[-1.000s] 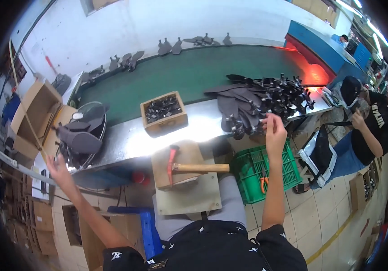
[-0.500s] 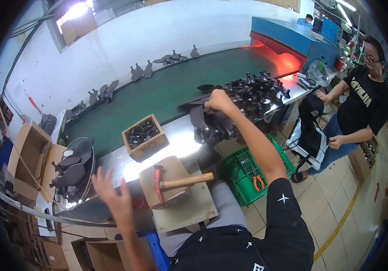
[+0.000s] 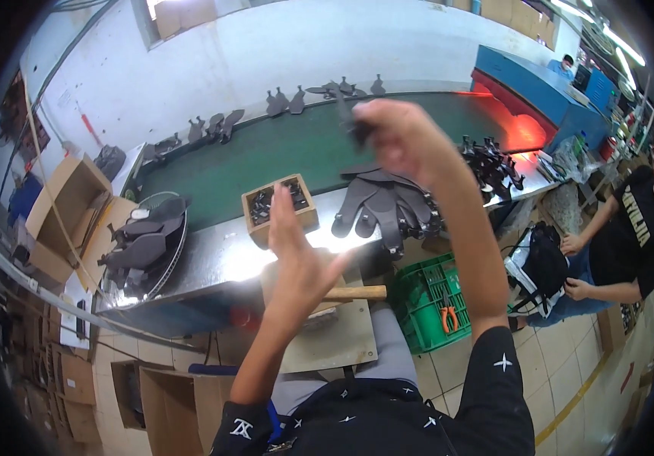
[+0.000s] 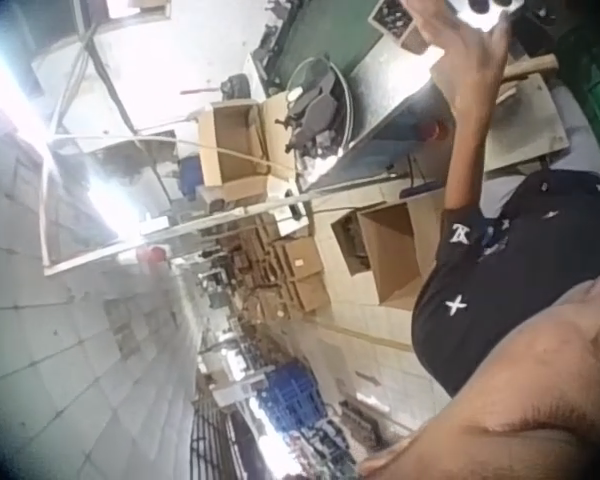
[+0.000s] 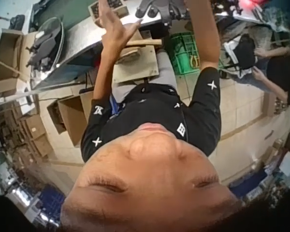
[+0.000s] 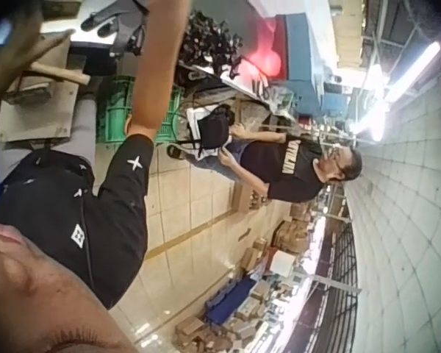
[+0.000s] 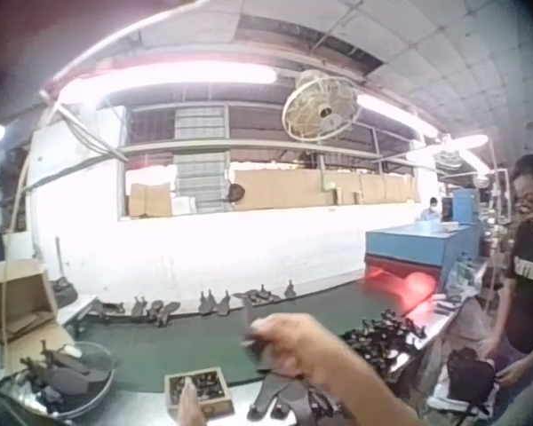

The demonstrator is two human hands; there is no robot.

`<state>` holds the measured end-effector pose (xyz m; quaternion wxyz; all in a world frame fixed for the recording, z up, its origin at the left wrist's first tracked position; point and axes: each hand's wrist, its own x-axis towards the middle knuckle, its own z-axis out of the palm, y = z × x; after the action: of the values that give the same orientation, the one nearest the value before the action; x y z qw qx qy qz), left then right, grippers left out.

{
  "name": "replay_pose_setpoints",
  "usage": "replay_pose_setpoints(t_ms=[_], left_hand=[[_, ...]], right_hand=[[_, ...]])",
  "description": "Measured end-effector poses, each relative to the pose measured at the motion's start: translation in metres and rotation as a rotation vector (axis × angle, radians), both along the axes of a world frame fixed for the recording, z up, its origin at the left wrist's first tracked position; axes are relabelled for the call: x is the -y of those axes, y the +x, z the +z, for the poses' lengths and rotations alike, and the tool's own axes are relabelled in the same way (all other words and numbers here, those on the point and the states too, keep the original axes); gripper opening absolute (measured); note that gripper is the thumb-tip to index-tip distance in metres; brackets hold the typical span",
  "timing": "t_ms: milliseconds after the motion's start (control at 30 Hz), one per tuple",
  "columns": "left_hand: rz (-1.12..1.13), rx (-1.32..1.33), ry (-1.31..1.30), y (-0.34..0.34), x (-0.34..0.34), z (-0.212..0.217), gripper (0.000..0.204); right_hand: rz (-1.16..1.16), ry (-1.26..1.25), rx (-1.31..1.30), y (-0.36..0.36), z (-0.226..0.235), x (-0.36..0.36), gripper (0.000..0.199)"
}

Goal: Assembling shoe components by attaching metal pieces to the sole using a hammer and cutting excess material.

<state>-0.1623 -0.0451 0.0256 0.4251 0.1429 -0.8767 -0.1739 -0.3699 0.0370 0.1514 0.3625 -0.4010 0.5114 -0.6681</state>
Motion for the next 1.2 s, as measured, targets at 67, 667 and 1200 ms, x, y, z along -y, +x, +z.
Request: replay_pose_setpoints(t_ms=[67, 667, 1200], left_hand=[[0.077, -0.201, -0.126, -0.012, -0.003, 0.011, 0.107], [0.125, -0.172, 0.887, 0.066, 0.033, -0.102, 0.027], [0.209, 0.616, -0.135, -0.126, 0.268, -0.135, 0.015]], right_hand=[[0.226, -0.056, -0.038, 0.063, -0.012, 0.001, 0.026], [-0.167, 0.395, -0.8, 0.094, -0.266, -0.127, 0.03], [-0.514, 0.18, 0.208, 0.131, -0.257, -0.192, 0.019]])
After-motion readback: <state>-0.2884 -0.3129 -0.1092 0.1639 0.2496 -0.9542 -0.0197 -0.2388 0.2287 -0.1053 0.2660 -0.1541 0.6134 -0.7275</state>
